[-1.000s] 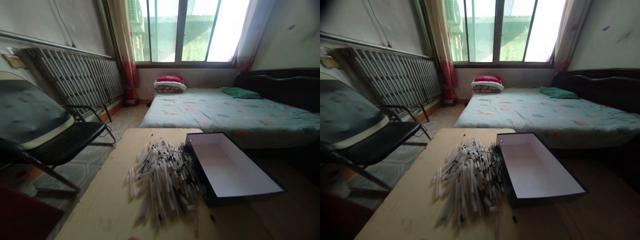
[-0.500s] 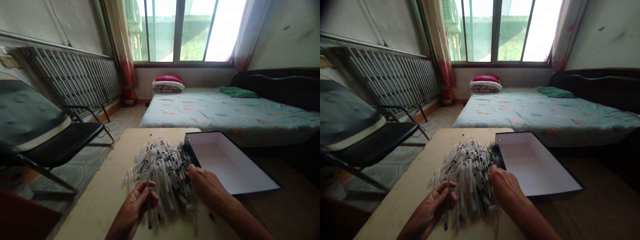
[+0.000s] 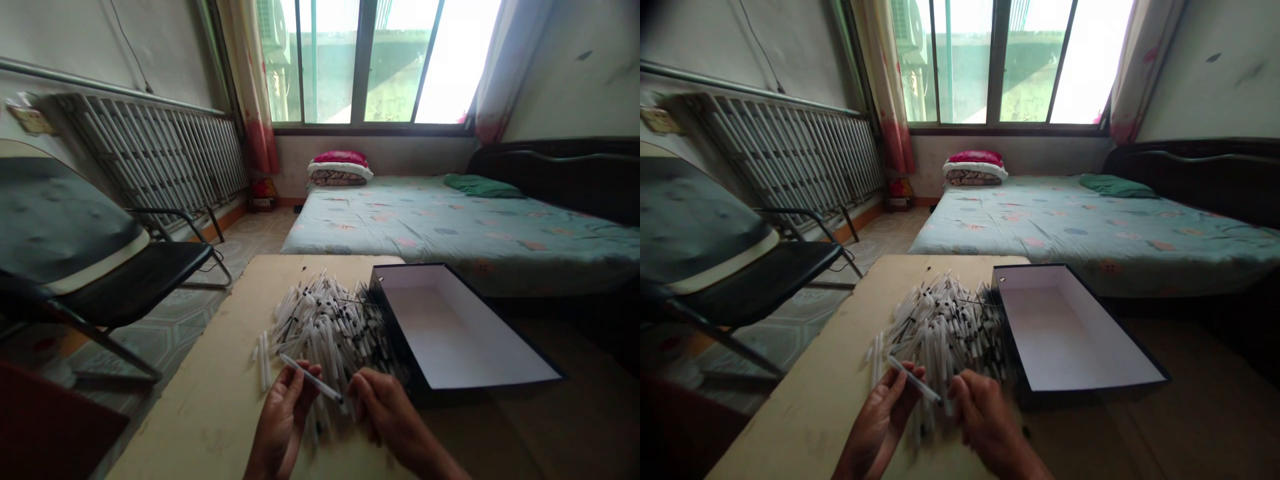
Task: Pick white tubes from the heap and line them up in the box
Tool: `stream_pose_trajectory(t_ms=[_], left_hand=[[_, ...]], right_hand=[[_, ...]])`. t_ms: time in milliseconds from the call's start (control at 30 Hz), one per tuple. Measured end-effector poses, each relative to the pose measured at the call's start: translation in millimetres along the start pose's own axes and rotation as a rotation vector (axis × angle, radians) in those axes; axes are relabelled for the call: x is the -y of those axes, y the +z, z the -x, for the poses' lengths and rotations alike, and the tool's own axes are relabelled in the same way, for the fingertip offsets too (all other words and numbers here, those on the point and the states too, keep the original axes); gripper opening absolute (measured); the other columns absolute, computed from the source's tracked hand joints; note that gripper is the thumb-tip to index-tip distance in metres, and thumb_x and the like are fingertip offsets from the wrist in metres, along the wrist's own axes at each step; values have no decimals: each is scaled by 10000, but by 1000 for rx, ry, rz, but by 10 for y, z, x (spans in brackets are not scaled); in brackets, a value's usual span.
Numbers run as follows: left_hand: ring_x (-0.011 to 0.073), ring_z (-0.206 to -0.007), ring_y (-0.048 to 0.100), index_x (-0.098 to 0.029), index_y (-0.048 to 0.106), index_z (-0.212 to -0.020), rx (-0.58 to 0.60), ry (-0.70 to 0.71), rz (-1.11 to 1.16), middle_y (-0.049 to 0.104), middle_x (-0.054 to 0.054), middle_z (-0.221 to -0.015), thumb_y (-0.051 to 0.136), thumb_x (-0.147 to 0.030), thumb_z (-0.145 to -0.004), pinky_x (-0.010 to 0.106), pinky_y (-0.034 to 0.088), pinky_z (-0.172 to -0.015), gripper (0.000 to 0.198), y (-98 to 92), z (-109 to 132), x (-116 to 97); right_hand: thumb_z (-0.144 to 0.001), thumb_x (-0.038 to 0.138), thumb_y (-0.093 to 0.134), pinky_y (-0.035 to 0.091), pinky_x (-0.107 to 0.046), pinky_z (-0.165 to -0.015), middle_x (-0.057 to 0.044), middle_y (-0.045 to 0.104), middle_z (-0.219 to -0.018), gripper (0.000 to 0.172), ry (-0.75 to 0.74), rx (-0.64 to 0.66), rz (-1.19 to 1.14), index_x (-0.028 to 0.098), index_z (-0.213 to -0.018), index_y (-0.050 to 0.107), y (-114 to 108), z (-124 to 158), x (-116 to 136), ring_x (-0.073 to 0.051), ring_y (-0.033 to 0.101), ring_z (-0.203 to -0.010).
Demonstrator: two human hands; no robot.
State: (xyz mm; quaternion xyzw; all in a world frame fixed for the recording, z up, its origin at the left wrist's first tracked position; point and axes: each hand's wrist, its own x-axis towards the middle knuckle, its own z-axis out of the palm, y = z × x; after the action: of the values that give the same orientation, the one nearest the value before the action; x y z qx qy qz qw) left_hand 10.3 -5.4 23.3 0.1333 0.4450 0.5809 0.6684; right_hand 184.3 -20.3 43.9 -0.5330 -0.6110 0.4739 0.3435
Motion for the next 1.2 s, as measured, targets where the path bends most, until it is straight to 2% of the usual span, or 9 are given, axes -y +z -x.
stream_pose_trajectory(t_ms=[133, 300, 433, 567, 633, 800, 933, 1067, 1200], left_hand=[[170, -834, 675, -149, 619, -874, 27, 22, -8, 722, 90, -861, 637, -133, -768, 271, 529, -785, 110, 9, 61, 53], [196, -830, 680, -145, 640, -846, 38, 51, -61, 727, 81, -844, 745, -224, -668, 274, 540, -761, 221, -28, 102, 75], [200, -805, 686, -133, 647, -822, 10, 61, -124, 732, 85, -823, 773, -258, -630, 267, 544, -733, 261, -66, 98, 82], [191, -767, 687, -127, 642, -795, -16, 40, -140, 733, 86, -787, 781, -274, -620, 267, 549, -710, 267, -95, 93, 87], [187, -771, 686, -131, 639, -798, -14, 38, -126, 733, 79, -792, 777, -270, -628, 266, 550, -711, 259, -94, 103, 87], [178, -791, 682, -136, 639, -810, -18, 51, -102, 731, 66, -811, 771, -251, -638, 257, 549, -725, 246, -63, 137, 100], [181, -780, 686, -131, 641, -818, -35, 49, -104, 732, 74, -807, 771, -239, -640, 263, 554, -722, 245, -54, 130, 120], [195, -794, 689, -134, 644, -805, -36, 64, -104, 732, 68, -811, 784, -249, -620, 278, 557, -728, 259, -53, 126, 121], [203, -807, 688, -133, 647, -804, -11, 88, -113, 732, 71, -809, 784, -277, -615, 279, 552, -739, 274, -38, 137, 113]], right_hand=[[-838, 667, 329, 261, -130, -276, 47, 497, -470, 556, 107, 62, -291, 152, -721, 502, 330, 105, -230, -39, 395, -283], [-724, 760, 406, 225, -128, -259, 63, 465, -427, 614, 187, 71, -456, 153, -678, 493, 401, 87, -308, -25, 340, -252], [-783, 698, 405, 228, -141, -279, 51, 471, -442, 565, 135, 48, -338, 155, -667, 513, 391, 106, -351, -35, 352, -270], [-874, 540, 413, 418, -192, -479, -26, 590, -604, 441, -213, -213, 49, 167, -732, 601, 391, 151, -394, -112, 555, -500], [-869, 520, 440, 444, -205, -557, -40, 619, -667, 393, -294, -311, 148, 176, -825, 625, 397, 159, -395, -137, 589, -586], [-936, 525, 244, 285, -159, -337, 11, 541, -452, 530, -93, -160, 92, 179, -674, 548, 422, 150, -371, -74, 438, -315], [-926, 517, 303, 351, -165, -405, 13, 546, -477, 482, -159, -233, 105, 178, -672, 533, 435, 165, -360, -81, 483, -362], [-848, 575, 446, 439, -192, -523, -30, 634, -642, 434, -172, -325, 55, 161, -854, 577, 431, 170, -340, -131, 597, -536], [-907, 564, 299, 331, -158, -356, -9, 598, -540, 502, -42, -194, -16, 170, -708, 539, 409, 156, -351, -76, 496, -346]])
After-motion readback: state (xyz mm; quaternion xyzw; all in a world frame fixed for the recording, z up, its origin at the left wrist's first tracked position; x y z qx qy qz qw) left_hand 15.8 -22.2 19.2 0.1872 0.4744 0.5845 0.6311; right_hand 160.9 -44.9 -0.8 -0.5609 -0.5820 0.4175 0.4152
